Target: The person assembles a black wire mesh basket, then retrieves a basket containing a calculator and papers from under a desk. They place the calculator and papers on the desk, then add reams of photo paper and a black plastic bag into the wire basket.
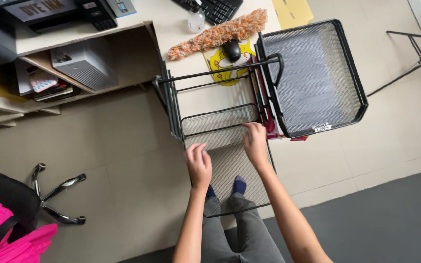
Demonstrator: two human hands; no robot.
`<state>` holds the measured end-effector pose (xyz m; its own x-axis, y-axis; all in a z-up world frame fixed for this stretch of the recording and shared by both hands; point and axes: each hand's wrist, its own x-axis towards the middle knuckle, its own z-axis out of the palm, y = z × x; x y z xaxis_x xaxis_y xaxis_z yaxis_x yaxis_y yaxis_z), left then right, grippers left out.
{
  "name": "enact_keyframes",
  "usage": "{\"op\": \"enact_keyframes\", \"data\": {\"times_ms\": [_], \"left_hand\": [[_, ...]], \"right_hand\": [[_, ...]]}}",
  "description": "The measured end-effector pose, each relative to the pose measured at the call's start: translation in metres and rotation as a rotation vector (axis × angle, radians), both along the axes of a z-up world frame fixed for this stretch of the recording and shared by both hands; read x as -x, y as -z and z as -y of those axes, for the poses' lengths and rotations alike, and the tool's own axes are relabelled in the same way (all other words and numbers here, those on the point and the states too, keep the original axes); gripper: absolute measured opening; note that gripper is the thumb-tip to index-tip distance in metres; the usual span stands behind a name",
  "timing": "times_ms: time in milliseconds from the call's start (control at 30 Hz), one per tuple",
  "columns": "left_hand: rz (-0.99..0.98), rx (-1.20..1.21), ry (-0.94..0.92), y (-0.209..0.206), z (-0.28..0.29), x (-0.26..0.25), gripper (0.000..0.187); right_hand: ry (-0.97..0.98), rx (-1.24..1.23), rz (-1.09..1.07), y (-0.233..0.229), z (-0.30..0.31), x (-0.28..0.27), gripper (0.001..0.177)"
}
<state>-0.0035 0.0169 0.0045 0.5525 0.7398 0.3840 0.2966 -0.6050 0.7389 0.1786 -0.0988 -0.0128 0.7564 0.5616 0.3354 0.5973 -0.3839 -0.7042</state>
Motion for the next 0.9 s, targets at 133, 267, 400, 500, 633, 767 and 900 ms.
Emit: {"op": "enact_keyframes", "data": {"times_ms": [133,267,400,500,633,767,900], "left_hand": [[0.092,0.147,0.202,0.007,0.008,-0.072,0.026],[0.069,0.187,0.428,0.012,0.012,-0.154,0.053],[0.008,0.1,0.511,0.027,0.007,-0.209,0.09],[-0.073,0.115,0.489,0.035,0.004,-0.233,0.096],[-0.228,0.033,0.423,0.047,0.002,-0.251,0.1],[-0.411,0.08,0.37,0.042,-0.001,-0.263,0.106],[-0.584,0.313,0.357,0.007,0.004,-0.259,0.112]], "right_hand": [[0.091,0.133,0.008,0.006,0.038,-0.018,0.037],[0.048,0.082,0.036,0.025,0.051,-0.026,0.046],[0.003,0.022,0.054,0.036,0.052,-0.032,0.056],[-0.006,0.103,0.136,0.03,0.056,-0.03,0.055],[0.02,0.34,-0.039,0.053,0.061,-0.028,0.056],[0.008,0.291,-0.333,0.039,0.056,-0.03,0.054],[0.039,0.156,-0.581,0.052,0.059,-0.026,0.024]]}}
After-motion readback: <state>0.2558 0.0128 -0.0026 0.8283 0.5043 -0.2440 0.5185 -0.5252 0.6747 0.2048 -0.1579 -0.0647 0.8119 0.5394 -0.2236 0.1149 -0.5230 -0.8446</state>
